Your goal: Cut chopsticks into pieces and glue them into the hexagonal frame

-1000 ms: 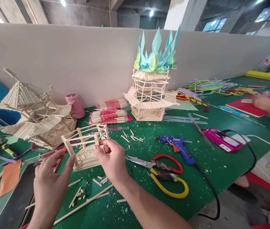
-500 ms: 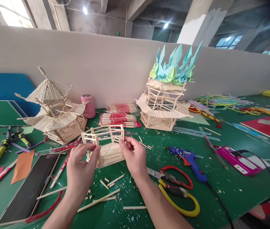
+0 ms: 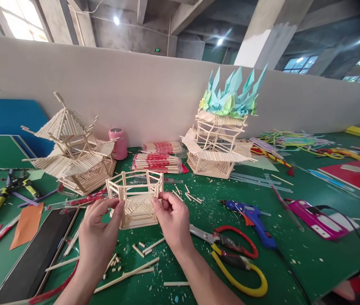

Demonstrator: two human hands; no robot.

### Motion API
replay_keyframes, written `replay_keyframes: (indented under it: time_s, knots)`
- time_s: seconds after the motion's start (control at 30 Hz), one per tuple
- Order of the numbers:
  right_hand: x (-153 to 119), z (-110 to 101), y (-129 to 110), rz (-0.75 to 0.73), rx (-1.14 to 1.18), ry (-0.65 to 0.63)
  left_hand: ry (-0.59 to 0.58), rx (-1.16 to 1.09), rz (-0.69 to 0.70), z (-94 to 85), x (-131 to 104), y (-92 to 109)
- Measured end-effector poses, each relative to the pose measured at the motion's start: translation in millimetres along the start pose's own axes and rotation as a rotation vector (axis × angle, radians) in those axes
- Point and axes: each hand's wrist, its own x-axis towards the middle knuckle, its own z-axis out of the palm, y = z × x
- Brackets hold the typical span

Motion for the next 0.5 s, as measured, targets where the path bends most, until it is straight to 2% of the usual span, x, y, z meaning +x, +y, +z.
replay_keyframes:
  time_s: [0.37, 0.5]
  knots:
    - [-12.5, 0.0, -2.3, -0.044, -0.001, -0.047, 0.011, 0.037, -0.015, -2.3, -14.3, -15.5]
    - [-13.1, 2.2, -5.0, -0.062, -0.007, -0.037, 0.001, 0.020, -0.160, -3.6, -14.4, -11.1]
